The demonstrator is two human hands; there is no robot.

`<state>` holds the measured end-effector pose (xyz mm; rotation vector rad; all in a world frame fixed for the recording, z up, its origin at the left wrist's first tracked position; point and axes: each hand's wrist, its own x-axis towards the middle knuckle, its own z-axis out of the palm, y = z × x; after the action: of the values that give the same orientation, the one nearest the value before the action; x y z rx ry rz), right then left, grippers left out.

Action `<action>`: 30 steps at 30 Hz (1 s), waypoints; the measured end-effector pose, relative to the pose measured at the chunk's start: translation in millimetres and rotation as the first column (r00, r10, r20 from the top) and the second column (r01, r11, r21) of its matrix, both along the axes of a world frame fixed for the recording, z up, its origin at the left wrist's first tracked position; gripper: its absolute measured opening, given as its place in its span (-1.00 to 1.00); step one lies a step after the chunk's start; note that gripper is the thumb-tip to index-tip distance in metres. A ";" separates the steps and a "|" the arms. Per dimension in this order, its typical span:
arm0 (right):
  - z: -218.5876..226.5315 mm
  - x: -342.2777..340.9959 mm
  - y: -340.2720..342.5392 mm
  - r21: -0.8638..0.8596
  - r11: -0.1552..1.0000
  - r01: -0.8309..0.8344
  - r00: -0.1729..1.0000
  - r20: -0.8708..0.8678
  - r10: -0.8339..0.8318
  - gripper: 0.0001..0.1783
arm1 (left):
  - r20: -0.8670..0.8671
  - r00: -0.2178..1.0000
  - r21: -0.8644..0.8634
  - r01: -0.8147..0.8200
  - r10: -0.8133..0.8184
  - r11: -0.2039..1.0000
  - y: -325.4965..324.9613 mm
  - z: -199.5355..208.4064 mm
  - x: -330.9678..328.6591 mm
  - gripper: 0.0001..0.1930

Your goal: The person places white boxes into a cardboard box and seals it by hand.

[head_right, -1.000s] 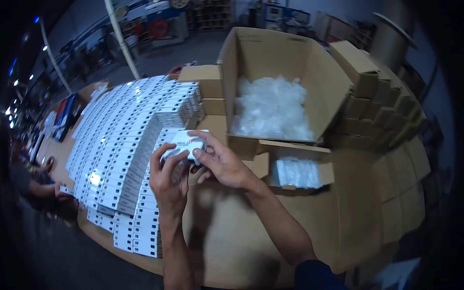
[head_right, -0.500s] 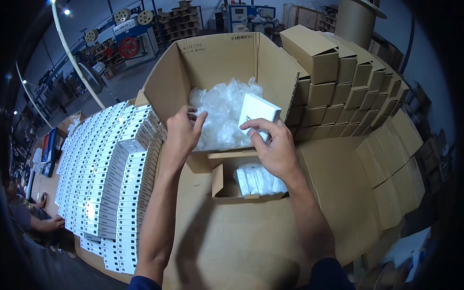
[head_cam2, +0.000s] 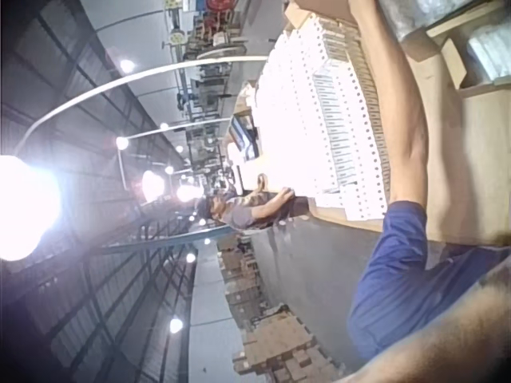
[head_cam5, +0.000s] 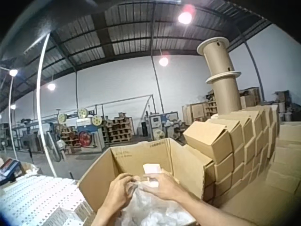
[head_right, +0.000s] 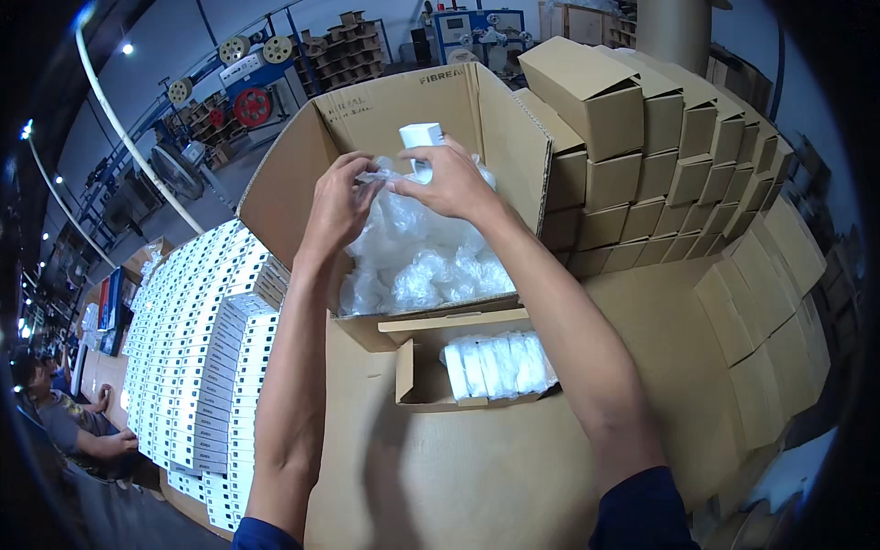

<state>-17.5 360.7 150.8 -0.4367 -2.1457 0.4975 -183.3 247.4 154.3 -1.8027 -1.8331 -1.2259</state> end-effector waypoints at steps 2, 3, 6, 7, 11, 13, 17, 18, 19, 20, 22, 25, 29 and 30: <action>-2.7 -11.3 12.8 -0.032 0.999 -0.010 0.999 0.035 0.011 -0.64 | 0.077 0.997 -0.017 0.017 -0.016 1.000 6.4 0.8 0.8 -0.71; -6.1 -15.1 18.3 -0.065 0.998 -0.013 0.997 0.076 0.018 -0.70 | 0.076 0.997 -0.014 0.024 -0.023 1.000 9.9 -1.0 3.8 -0.71; -22.0 -25.1 21.0 -0.011 0.999 0.043 0.998 -0.046 -0.043 -0.77 | 0.194 0.979 0.013 -0.072 0.068 0.997 21.9 -14.4 2.8 -0.43; -21.9 -27.7 21.0 0.026 0.998 0.057 0.995 -0.089 -0.054 -0.75 | 0.193 0.978 0.021 -0.080 0.075 0.997 26.7 -18.6 -8.7 -0.43; -8.3 -15.7 15.6 -0.016 0.997 0.077 0.991 -0.109 -0.078 -0.77 | 0.645 0.736 -0.033 0.297 -0.206 0.954 29.0 -8.3 -13.7 -0.54; -3.1 -10.9 15.8 -0.113 0.993 0.033 0.992 -0.119 -0.047 -0.78 | 0.776 0.565 0.047 0.391 -0.280 0.919 24.7 -1.6 -8.3 -0.67; 11.8 6.1 -9.0 -0.193 0.980 -0.040 0.974 -0.227 -0.005 -0.78 | 0.727 0.510 0.390 0.244 -0.460 0.888 -7.2 10.0 11.5 -0.69; 15.6 15.5 -21.2 -0.291 0.954 -0.076 0.964 -0.267 -0.005 -0.78 | 0.755 0.564 0.285 0.175 -0.333 0.942 -23.4 17.7 15.7 -0.65; 19.0 25.3 -35.3 -0.384 0.916 -0.116 0.952 -0.307 -0.008 -0.78 | 0.755 0.562 0.289 0.178 -0.338 0.941 -35.6 20.6 25.8 -0.65; 24.7 34.8 -57.9 -0.378 0.914 -0.146 0.935 -0.355 0.002 -0.79 | 0.774 0.457 0.422 0.143 -0.438 0.895 -51.1 22.1 37.1 -0.67; 16.8 53.2 -81.4 -0.372 0.913 -0.168 0.922 -0.387 0.011 -0.80 | 0.781 0.263 0.577 0.044 -0.567 0.816 -76.7 20.4 71.4 -0.69; 1.2 81.0 -127.9 -0.366 0.914 -0.175 0.932 -0.360 0.035 -0.82 | 0.845 -0.024 0.530 0.168 -0.534 0.831 -128.9 3.9 110.4 -0.72; -25.5 124.0 -195.1 -0.528 0.827 -0.193 0.931 -0.364 -0.015 -0.70 | 0.879 0.434 0.158 0.120 -0.195 0.980 -201.9 -38.5 149.9 -0.80; -41.6 135.4 -209.6 -0.592 0.791 -0.154 0.961 -0.275 -0.019 -0.67 | 0.854 0.458 0.251 0.051 -0.245 0.967 -215.9 -50.8 160.6 -0.81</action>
<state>117.9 151.1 109.2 -0.6044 -1.7016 1.2380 -22.7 31.5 103.5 -1.2631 -1.8535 -2.6923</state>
